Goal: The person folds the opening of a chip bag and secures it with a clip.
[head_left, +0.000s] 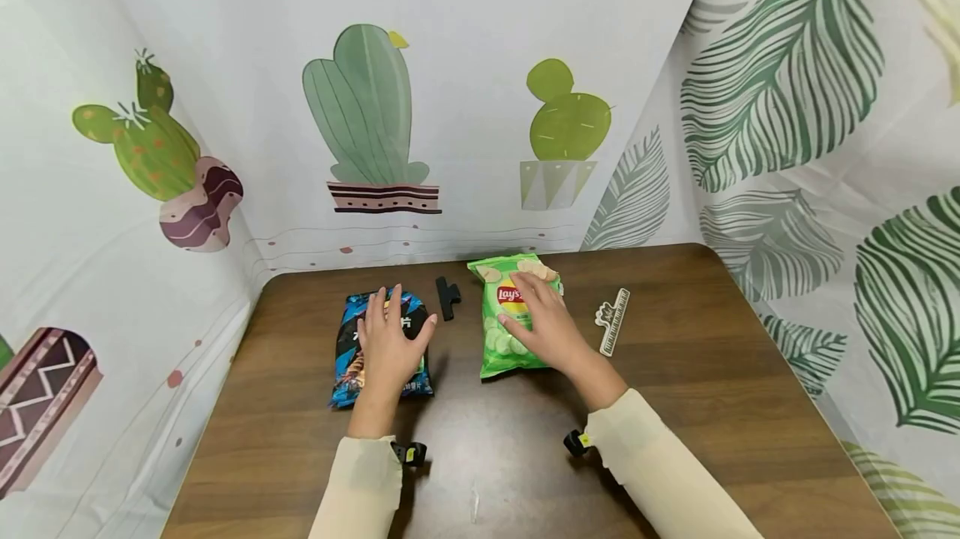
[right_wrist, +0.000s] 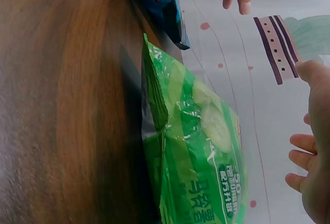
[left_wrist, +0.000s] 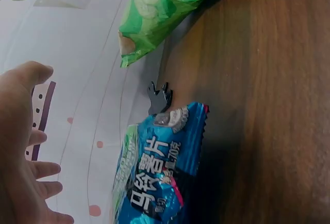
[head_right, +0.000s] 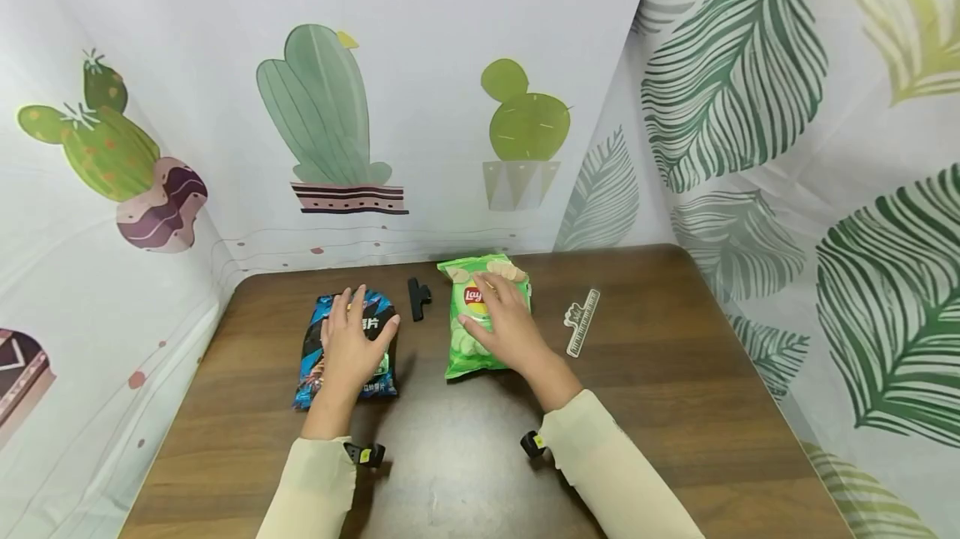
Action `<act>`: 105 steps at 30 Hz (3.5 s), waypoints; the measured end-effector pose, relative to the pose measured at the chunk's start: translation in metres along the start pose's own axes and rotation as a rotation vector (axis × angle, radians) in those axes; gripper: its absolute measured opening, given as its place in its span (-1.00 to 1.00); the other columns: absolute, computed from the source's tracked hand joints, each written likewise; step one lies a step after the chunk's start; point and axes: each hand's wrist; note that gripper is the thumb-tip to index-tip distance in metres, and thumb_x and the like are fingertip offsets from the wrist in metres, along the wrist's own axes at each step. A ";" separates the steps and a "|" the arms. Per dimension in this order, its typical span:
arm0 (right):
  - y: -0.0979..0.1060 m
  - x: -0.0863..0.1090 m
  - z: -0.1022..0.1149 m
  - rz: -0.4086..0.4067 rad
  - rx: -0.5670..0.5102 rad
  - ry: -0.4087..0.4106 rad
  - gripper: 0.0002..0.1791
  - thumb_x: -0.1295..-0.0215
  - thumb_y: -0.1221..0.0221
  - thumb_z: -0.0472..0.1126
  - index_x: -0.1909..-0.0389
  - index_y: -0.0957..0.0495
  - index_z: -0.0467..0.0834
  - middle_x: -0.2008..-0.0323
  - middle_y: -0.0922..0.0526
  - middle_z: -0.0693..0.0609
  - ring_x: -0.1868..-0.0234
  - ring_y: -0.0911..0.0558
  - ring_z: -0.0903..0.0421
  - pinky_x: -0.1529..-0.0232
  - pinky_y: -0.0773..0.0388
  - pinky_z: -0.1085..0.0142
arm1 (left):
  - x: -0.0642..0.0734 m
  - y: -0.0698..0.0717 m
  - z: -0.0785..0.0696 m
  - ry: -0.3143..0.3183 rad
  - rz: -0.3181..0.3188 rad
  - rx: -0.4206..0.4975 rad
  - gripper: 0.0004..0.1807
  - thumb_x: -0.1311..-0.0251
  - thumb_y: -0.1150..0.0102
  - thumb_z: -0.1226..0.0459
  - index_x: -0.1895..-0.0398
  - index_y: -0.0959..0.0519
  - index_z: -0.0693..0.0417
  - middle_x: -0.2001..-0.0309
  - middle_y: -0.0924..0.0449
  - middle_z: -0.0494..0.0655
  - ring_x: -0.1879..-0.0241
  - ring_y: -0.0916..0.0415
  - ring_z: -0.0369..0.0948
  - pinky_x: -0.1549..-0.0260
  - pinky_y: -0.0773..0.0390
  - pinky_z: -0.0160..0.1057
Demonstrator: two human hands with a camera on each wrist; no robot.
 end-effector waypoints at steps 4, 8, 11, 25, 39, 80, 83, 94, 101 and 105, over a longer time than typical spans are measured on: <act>-0.002 0.002 0.004 0.006 -0.002 0.020 -0.21 -0.42 -0.20 0.08 -0.54 -0.19 -0.14 -0.44 -0.32 -0.18 -0.45 -0.32 -0.23 -0.42 -0.29 -0.19 | 0.002 0.000 0.004 0.043 0.005 -0.022 -0.04 -0.28 -0.11 -0.29 -0.61 -0.08 -0.06 -0.58 -0.02 0.19 -0.60 0.13 0.17 -0.43 0.08 0.46; -0.003 0.003 0.008 0.018 -0.018 0.031 -0.22 -0.42 -0.20 0.08 -0.53 -0.21 -0.14 -0.38 -0.38 -0.16 -0.40 -0.38 -0.16 -0.39 -0.36 -0.14 | 0.005 0.000 0.009 0.089 0.025 -0.040 -0.02 -0.29 -0.09 -0.29 -0.62 -0.06 -0.01 -0.58 0.00 0.23 -0.60 0.14 0.20 -0.43 0.11 0.47; -0.005 0.004 0.012 0.040 -0.025 0.031 -0.24 -0.42 -0.19 0.09 -0.53 -0.22 -0.12 -0.36 -0.40 -0.16 -0.38 -0.41 -0.14 -0.38 -0.37 -0.11 | 0.007 0.001 0.012 0.123 0.040 -0.047 -0.02 -0.31 -0.08 -0.27 -0.62 -0.04 0.03 -0.58 0.02 0.27 -0.60 0.15 0.21 -0.43 0.13 0.46; -0.016 0.010 0.028 0.103 -0.051 0.087 -0.31 -0.44 -0.17 0.07 -0.47 -0.31 -0.18 -0.36 -0.42 -0.16 -0.40 -0.42 -0.12 -0.42 -0.34 -0.09 | 0.015 0.001 0.031 0.220 -0.007 -0.036 -0.03 -0.32 -0.10 -0.23 -0.59 -0.09 0.15 -0.55 -0.04 0.31 -0.58 0.11 0.23 -0.42 0.08 0.45; -0.031 0.017 0.037 0.163 -0.054 0.109 -0.33 -0.46 -0.15 0.09 -0.47 -0.32 -0.12 -0.36 -0.43 -0.08 -0.38 -0.45 -0.05 -0.38 -0.42 -0.01 | 0.023 0.005 0.046 0.309 -0.001 -0.016 0.01 -0.35 -0.06 -0.21 -0.58 -0.02 0.31 -0.55 0.01 0.38 -0.56 0.11 0.28 -0.39 0.04 0.43; -0.063 0.030 0.062 0.354 -0.039 0.109 -0.31 -0.51 -0.03 0.16 -0.49 -0.31 -0.15 -0.42 -0.42 -0.19 -0.45 -0.40 -0.14 -0.42 -0.37 -0.06 | 0.034 0.007 0.062 0.347 -0.016 0.025 -0.19 -0.42 -0.06 -0.01 -0.48 -0.18 0.42 -0.46 -0.11 0.49 -0.38 -0.16 0.43 -0.33 -0.23 0.38; -0.063 0.030 0.063 0.364 -0.041 0.096 -0.31 -0.52 -0.02 0.17 -0.49 -0.30 -0.13 -0.43 -0.41 -0.17 -0.45 -0.40 -0.13 -0.43 -0.36 -0.05 | 0.035 0.006 0.062 0.345 -0.015 0.033 -0.21 -0.43 -0.06 0.00 -0.47 -0.19 0.43 -0.46 -0.12 0.47 -0.38 -0.17 0.42 -0.34 -0.24 0.36; -0.069 0.029 0.064 0.403 -0.039 0.081 -0.32 -0.53 -0.01 0.17 -0.48 -0.31 -0.16 -0.44 -0.39 -0.19 -0.44 -0.42 -0.11 -0.42 -0.39 -0.02 | 0.035 0.005 0.064 0.377 0.038 0.077 -0.23 -0.46 0.02 0.02 -0.48 -0.17 0.47 -0.49 -0.06 0.46 -0.44 -0.08 0.38 -0.40 -0.18 0.32; -0.076 0.029 0.065 0.417 -0.043 0.078 -0.35 -0.53 -0.03 0.12 -0.46 -0.34 -0.19 -0.40 -0.44 -0.17 -0.39 -0.47 -0.10 -0.38 -0.43 -0.01 | 0.036 0.005 0.063 0.394 0.052 0.108 -0.22 -0.46 0.01 0.03 -0.49 -0.15 0.47 -0.49 -0.04 0.48 -0.45 -0.06 0.38 -0.42 -0.16 0.33; -0.077 0.028 0.066 0.419 -0.054 0.067 -0.37 -0.52 -0.06 0.09 -0.44 -0.37 -0.19 -0.37 -0.47 -0.16 -0.37 -0.50 -0.10 -0.37 -0.45 0.00 | 0.036 0.005 0.064 0.406 0.070 0.115 -0.20 -0.47 0.03 0.00 -0.51 -0.12 0.46 -0.51 -0.01 0.46 -0.48 -0.02 0.36 -0.43 -0.14 0.33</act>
Point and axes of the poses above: each hand's wrist, its own x-axis away from the middle knuckle, its own y-axis out of the back of the hand, z = x × y
